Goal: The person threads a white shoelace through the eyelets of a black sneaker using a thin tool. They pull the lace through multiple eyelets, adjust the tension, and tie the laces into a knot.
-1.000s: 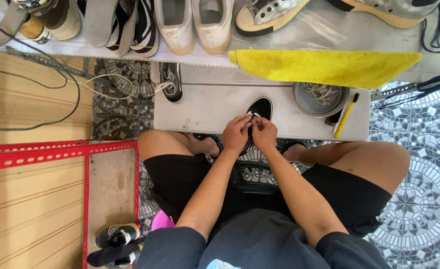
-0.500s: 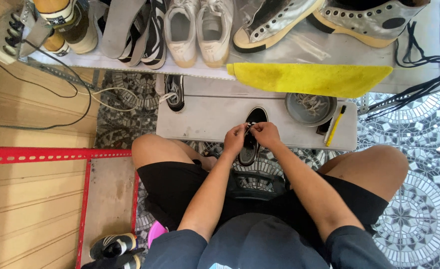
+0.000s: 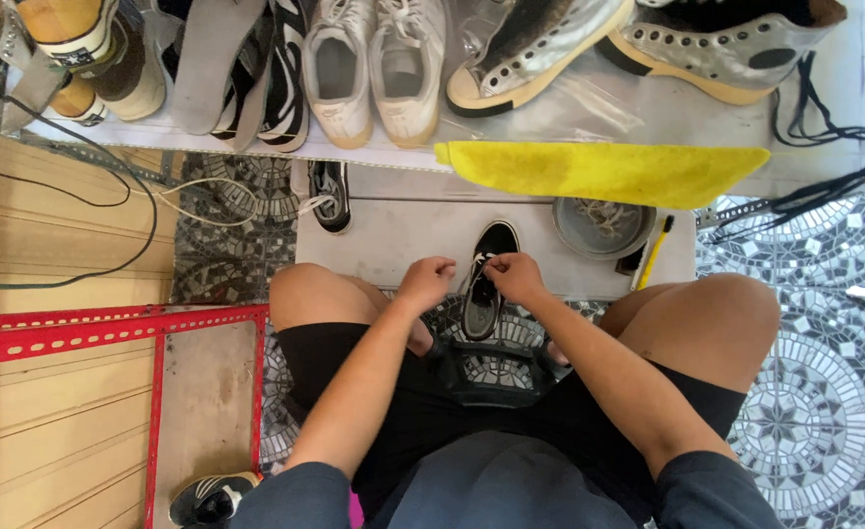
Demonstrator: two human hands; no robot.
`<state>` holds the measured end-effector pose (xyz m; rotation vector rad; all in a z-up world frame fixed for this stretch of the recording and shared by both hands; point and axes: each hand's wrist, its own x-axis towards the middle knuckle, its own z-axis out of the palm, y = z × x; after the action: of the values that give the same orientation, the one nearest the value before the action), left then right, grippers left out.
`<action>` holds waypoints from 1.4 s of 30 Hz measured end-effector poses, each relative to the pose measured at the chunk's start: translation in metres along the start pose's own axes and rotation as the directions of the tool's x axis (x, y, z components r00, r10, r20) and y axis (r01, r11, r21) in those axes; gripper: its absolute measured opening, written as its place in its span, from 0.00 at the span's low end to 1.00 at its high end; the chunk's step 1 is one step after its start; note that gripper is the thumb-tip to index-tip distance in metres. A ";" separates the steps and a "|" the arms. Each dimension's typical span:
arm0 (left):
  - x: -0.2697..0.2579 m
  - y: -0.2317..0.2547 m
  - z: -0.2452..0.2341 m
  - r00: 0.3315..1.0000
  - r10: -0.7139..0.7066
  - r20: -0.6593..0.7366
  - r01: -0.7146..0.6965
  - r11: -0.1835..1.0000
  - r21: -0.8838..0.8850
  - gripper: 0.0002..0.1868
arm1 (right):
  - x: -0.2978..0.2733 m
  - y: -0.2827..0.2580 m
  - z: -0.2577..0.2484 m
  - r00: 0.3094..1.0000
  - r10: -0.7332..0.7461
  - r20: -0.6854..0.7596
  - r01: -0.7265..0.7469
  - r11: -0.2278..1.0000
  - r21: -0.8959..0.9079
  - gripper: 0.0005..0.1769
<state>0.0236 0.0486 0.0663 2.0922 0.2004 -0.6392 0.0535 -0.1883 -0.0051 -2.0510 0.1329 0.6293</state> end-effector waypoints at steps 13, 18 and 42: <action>0.011 0.040 0.010 0.998 -0.041 -0.051 0.038 0.997 -0.073 0.20 | 0.009 0.017 0.014 0.987 0.161 -0.014 -0.159 0.983 0.087 0.18; 0.024 0.034 0.018 0.998 -0.032 -0.054 0.028 0.997 -0.069 0.19 | 0.005 -0.004 -0.003 0.978 0.203 0.041 -0.206 0.969 0.138 0.16; 0.006 0.040 0.008 1.000 -0.010 -0.022 0.006 0.990 -0.143 0.21 | 0.006 -0.018 -0.015 0.989 0.085 0.118 -0.084 0.996 -0.009 0.17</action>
<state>0.0404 0.0182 0.0890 1.9622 0.2604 -0.5885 0.0706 -0.1897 0.0121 -2.0145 0.1498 0.8031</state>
